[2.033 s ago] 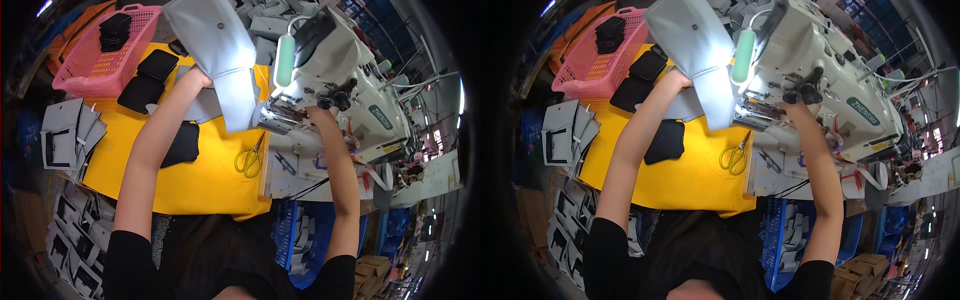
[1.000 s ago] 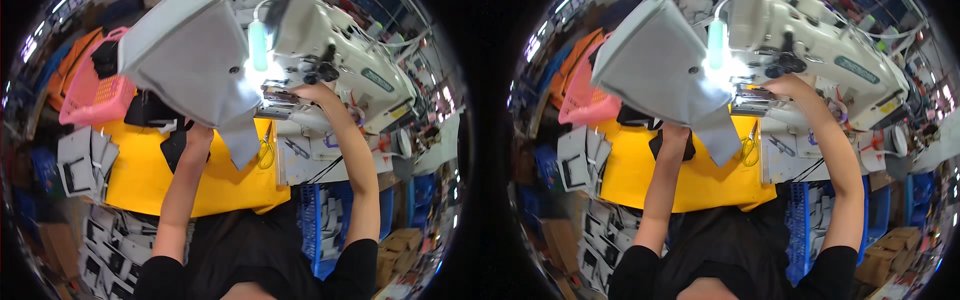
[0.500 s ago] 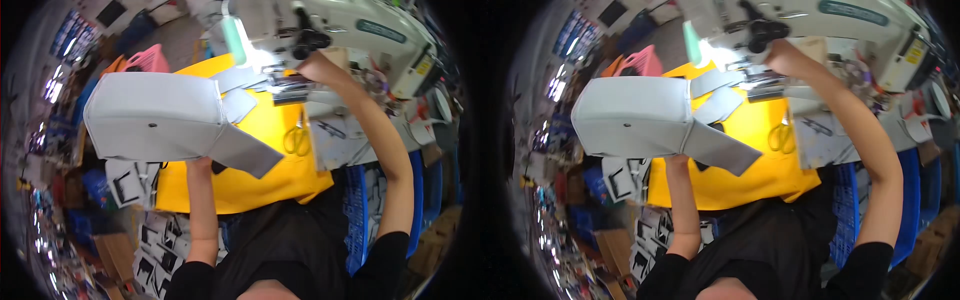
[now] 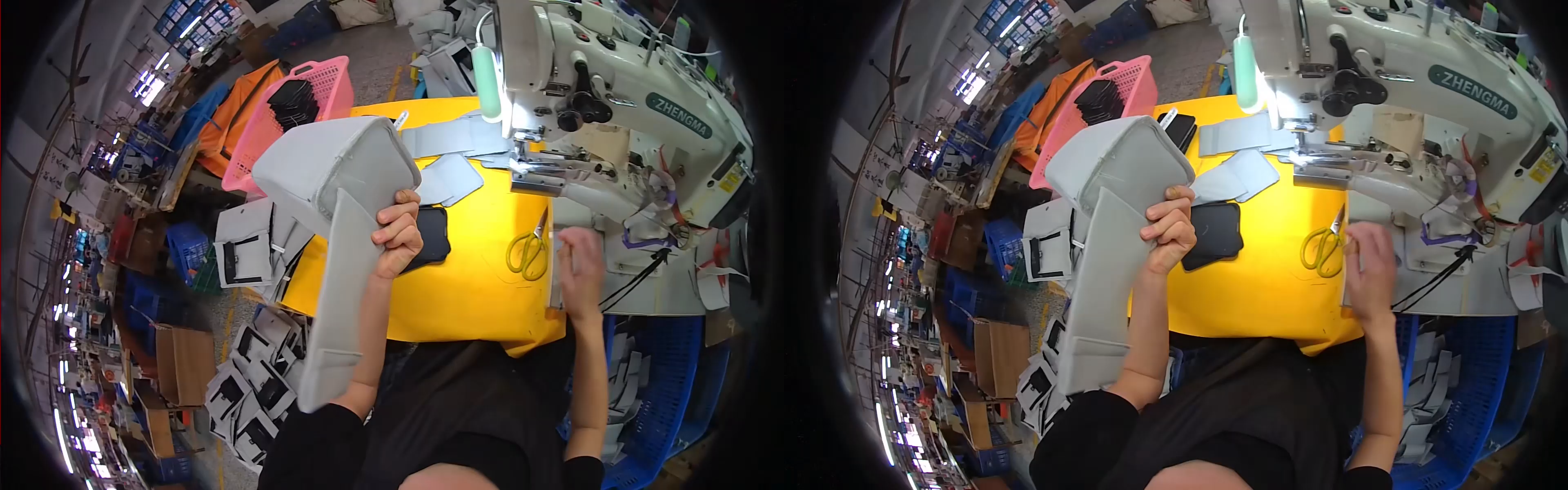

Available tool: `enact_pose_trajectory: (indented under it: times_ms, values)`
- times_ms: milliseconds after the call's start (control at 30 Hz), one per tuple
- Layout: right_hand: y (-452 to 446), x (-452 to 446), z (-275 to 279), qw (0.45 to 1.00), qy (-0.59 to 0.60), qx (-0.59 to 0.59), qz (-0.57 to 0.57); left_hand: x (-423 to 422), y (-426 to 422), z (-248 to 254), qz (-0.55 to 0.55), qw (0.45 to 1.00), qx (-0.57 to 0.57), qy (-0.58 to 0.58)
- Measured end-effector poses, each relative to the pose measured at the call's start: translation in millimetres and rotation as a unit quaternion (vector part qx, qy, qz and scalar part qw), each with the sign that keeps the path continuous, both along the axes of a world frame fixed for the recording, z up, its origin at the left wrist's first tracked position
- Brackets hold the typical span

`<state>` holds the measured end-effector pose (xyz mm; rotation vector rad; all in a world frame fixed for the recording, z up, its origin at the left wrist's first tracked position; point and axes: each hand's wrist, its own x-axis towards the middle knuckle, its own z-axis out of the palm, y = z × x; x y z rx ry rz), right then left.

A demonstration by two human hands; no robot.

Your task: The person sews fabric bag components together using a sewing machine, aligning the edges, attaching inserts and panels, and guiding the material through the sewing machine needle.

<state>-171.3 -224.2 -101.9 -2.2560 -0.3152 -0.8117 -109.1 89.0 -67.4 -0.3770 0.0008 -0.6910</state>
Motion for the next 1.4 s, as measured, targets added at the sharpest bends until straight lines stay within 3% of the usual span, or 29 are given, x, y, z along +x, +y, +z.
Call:
enact_pose_trajectory:
  times_ms: [67, 200, 233, 300, 333, 467, 533, 567, 600, 633, 700, 733, 833, 933, 967, 1000, 1033, 1067, 1133, 1167, 1267, 1300, 1367, 1400]
  values:
    - [-5, -6, -24, 0.999, 0.042, 0.005, -0.022, 2, -3, -4, -0.008, 1.0, -0.005, 0.019]
    - [-14, -12, -56, 0.994, 0.104, 0.03, -0.009, 19, 5, -30, -0.006, 0.988, 0.061, -0.14]
    - [-15, -13, -62, 0.994, 0.107, 0.025, -0.03, 17, 6, -29, 0.106, 0.97, 0.189, -0.113]
    - [-19, -12, -73, 0.995, 0.094, 0.012, -0.035, 12, 12, -26, 0.327, 0.848, 0.417, -0.037]
    - [-20, -12, -80, 0.995, 0.093, 0.021, -0.043, 12, 23, -28, 0.344, 0.845, 0.408, -0.04]
    - [-21, -14, -81, 0.993, 0.102, 0.024, -0.063, 9, 121, -80, 0.365, 0.648, 0.666, 0.057]
    - [-25, -12, -95, 0.993, 0.089, 0.011, -0.075, 1, 186, -100, 0.333, 0.633, 0.699, -0.011]
    - [-26, -13, -98, 0.991, 0.101, 0.018, -0.089, -11, 145, -24, 0.294, 0.583, 0.747, 0.123]
    - [-25, -14, -100, 0.988, 0.114, 0.028, -0.102, 5, 214, -71, 0.329, 0.595, 0.732, 0.047]
    - [-25, -15, -101, 0.988, 0.106, 0.035, -0.103, 8, 182, -27, 0.339, 0.596, 0.727, -0.03]
    - [-26, -14, -101, 0.988, 0.092, 0.046, -0.114, 61, 257, -53, 0.228, 0.383, 0.89, -0.095]
    - [-25, -16, -98, 0.987, 0.105, 0.047, -0.108, 80, 239, -42, 0.228, 0.384, 0.888, -0.11]
    - [-25, -15, -97, 0.987, 0.114, 0.054, -0.103, 132, 165, 29, 0.157, 0.241, 0.94, -0.185]
    - [-28, -15, -97, 0.987, 0.111, 0.047, -0.104, 248, 107, 75, 0.223, 0.131, 0.927, -0.271]
    - [-29, -16, -97, 0.986, 0.119, 0.048, -0.103, 263, 50, 122, 0.267, 0.233, 0.9, -0.254]
    - [-28, -17, -98, 0.985, 0.128, 0.05, -0.102, 288, 19, 162, 0.265, 0.264, 0.882, -0.286]
    - [-27, -17, -98, 0.984, 0.137, 0.052, -0.1, 320, -21, 189, 0.319, 0.414, 0.799, -0.296]
    - [-26, -16, -98, 0.984, 0.134, 0.049, -0.109, 346, -40, 221, 0.312, 0.422, 0.77, -0.362]
    - [-26, -15, -97, 0.982, 0.142, 0.056, -0.112, 326, -117, 273, 0.375, 0.519, 0.647, -0.414]
    - [-26, -16, -96, 0.981, 0.148, 0.06, -0.114, 320, -134, 277, 0.371, 0.524, 0.642, -0.418]
    - [-25, -16, -94, 0.98, 0.143, 0.066, -0.123, 308, -163, 273, 0.332, 0.426, 0.686, -0.487]
    - [-25, -16, -94, 0.98, 0.141, 0.071, -0.121, 305, -161, 263, 0.331, 0.43, 0.683, -0.489]
    - [-24, -15, -94, 0.98, 0.143, 0.071, -0.122, 292, -138, 225, 0.205, 0.275, 0.766, -0.544]
    - [-23, -15, -94, 0.98, 0.144, 0.072, -0.12, 290, -116, 199, 0.233, 0.172, 0.744, -0.602]
